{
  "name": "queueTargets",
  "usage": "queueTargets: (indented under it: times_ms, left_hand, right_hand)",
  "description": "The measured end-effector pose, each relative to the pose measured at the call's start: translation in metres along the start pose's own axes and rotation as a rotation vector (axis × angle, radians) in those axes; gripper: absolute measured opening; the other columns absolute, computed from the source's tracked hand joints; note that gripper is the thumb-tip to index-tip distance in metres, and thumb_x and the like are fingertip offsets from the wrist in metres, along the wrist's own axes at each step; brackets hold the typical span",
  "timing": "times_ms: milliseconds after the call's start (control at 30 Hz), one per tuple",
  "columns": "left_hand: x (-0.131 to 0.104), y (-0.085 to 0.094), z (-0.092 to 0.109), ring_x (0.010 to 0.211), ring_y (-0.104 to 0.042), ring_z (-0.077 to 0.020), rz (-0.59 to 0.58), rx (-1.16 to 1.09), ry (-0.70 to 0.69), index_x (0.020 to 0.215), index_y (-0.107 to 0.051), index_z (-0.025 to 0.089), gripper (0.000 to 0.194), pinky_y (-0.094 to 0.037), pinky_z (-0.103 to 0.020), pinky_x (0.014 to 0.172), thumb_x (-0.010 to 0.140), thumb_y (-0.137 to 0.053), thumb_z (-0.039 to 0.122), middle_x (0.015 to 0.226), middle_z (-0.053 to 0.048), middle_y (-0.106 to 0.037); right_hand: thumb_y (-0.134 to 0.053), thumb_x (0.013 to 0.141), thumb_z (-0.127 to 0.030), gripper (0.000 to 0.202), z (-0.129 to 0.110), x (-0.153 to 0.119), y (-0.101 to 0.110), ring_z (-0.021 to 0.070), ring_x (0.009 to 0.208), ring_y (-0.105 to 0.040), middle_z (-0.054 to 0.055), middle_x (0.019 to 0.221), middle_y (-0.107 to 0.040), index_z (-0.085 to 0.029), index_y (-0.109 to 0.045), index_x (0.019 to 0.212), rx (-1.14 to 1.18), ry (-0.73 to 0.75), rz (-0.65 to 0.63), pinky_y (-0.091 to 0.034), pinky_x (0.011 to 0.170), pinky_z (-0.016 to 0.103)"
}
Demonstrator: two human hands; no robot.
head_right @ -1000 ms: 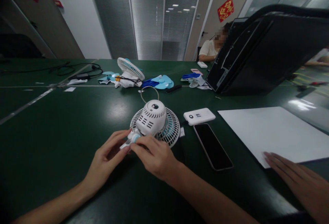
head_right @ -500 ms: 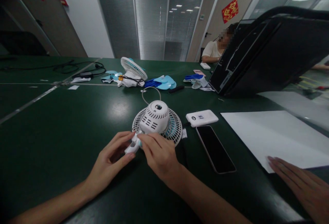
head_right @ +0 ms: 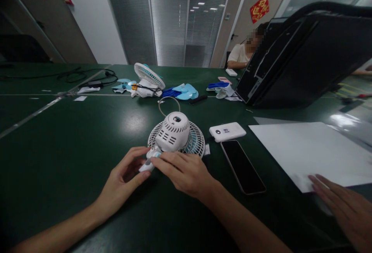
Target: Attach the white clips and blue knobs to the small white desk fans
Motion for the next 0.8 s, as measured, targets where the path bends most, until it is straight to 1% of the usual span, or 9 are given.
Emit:
queueTargets:
  times_ms: [67, 200, 300, 333, 400, 467, 533, 667, 800]
  left_hand:
    - [0.001, 0.0, 0.0, 0.101, -0.061, -0.0207, -0.004, 0.003, -0.002, 0.127, -0.061, 0.027, 0.037, -0.054, -0.037, 0.095, 0.091, -0.069, 0.029, 0.128, -0.007, -0.051]
    - [0.001, 0.0, 0.0, 0.103, -0.061, -0.0218, -0.027, 0.017, -0.01, 0.128, -0.06, 0.027, 0.038, -0.054, -0.038, 0.095, 0.092, -0.069, 0.03, 0.129, -0.008, -0.051]
    - [0.001, 0.001, 0.0, 0.101, -0.061, -0.0215, -0.018, 0.032, -0.01, 0.128, -0.06, 0.027, 0.037, -0.054, -0.038, 0.093, 0.092, -0.069, 0.03, 0.127, -0.008, -0.053]
    - [0.001, 0.001, 0.0, 0.101, -0.061, -0.0215, -0.017, 0.033, -0.011, 0.128, -0.06, 0.026, 0.037, -0.054, -0.037, 0.093, 0.092, -0.068, 0.03, 0.127, -0.008, -0.053]
    - [0.001, 0.001, 0.0, 0.102, -0.061, -0.0219, -0.017, 0.028, -0.011, 0.129, -0.06, 0.026, 0.038, -0.054, -0.037, 0.093, 0.092, -0.068, 0.03, 0.127, -0.009, -0.053]
    - [0.001, 0.002, -0.001, 0.104, -0.06, -0.0218, -0.018, 0.018, -0.011, 0.128, -0.061, 0.026, 0.037, -0.054, -0.036, 0.093, 0.092, -0.068, 0.03, 0.128, -0.008, -0.053]
    - [0.0, 0.002, -0.002, 0.104, -0.06, -0.0215, -0.015, 0.01, -0.007, 0.127, -0.062, 0.027, 0.036, -0.054, -0.035, 0.093, 0.092, -0.069, 0.029, 0.127, -0.007, -0.053]
    - [0.0, 0.003, -0.003, 0.103, -0.061, -0.0205, 0.0, 0.004, 0.0, 0.127, -0.061, 0.027, 0.036, -0.053, -0.035, 0.093, 0.092, -0.069, 0.028, 0.128, -0.007, -0.052]
    - [0.0, 0.002, -0.001, 0.103, -0.061, -0.021, 0.008, 0.012, 0.012, 0.125, -0.062, 0.026, 0.035, -0.053, -0.035, 0.093, 0.091, -0.069, 0.029, 0.127, -0.007, -0.053]
  right_hand:
    - [-0.059, 0.095, -0.012, 0.038, 0.0, 0.001, -0.005, 0.0134, 0.093, -0.07, 0.005, 0.112, -0.072, -0.02, -0.056, 0.133, 0.009, -0.052, 0.02, -0.059, 0.078, 0.025]
    - [-0.056, 0.096, -0.01, 0.036, -0.004, 0.004, -0.014, 0.0129, 0.084, -0.071, 0.004, 0.104, -0.074, -0.019, -0.057, 0.131, 0.025, -0.182, 0.071, -0.059, 0.075, 0.025]
    - [-0.056, 0.096, -0.011, 0.038, -0.004, 0.005, -0.015, 0.0133, 0.084, -0.071, 0.004, 0.103, -0.074, -0.019, -0.055, 0.134, 0.025, -0.242, 0.101, -0.059, 0.077, 0.026]
    - [-0.056, 0.095, -0.012, 0.041, -0.003, 0.005, -0.013, 0.0138, 0.085, -0.071, 0.004, 0.105, -0.074, -0.019, -0.054, 0.135, 0.026, -0.236, 0.1, -0.059, 0.077, 0.027]
    - [-0.059, 0.094, -0.013, 0.045, 0.0, 0.003, -0.009, 0.0151, 0.092, -0.07, 0.005, 0.109, -0.072, -0.02, -0.053, 0.138, 0.042, -0.174, 0.067, -0.059, 0.076, 0.027]
    - [-0.059, 0.093, -0.012, 0.045, 0.002, 0.001, -0.005, 0.0155, 0.098, -0.068, 0.006, 0.113, -0.07, -0.02, -0.053, 0.137, 0.068, -0.063, 0.009, -0.058, 0.075, 0.026]
    - [-0.06, 0.093, -0.012, 0.044, 0.005, -0.001, -0.003, 0.0147, 0.097, -0.068, 0.006, 0.113, -0.07, -0.019, -0.053, 0.137, 0.077, -0.017, -0.015, -0.057, 0.076, 0.026]
    - [-0.061, 0.093, -0.011, 0.044, 0.006, -0.004, -0.007, 0.0138, 0.092, -0.068, 0.004, 0.109, -0.071, -0.019, -0.055, 0.135, 0.059, -0.025, -0.017, -0.058, 0.075, 0.026]
    - [-0.059, 0.092, -0.009, 0.046, 0.005, -0.004, -0.01, 0.0133, 0.098, -0.068, 0.005, 0.115, -0.069, -0.02, -0.054, 0.137, 0.065, -0.016, 0.034, -0.059, 0.08, 0.025]
Point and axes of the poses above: each hand's wrist, its own x-axis towards the middle knuckle, its own y-axis out of the back of the hand, z = x × y, the point moved 4 cm from there along x, towards the middle knuckle
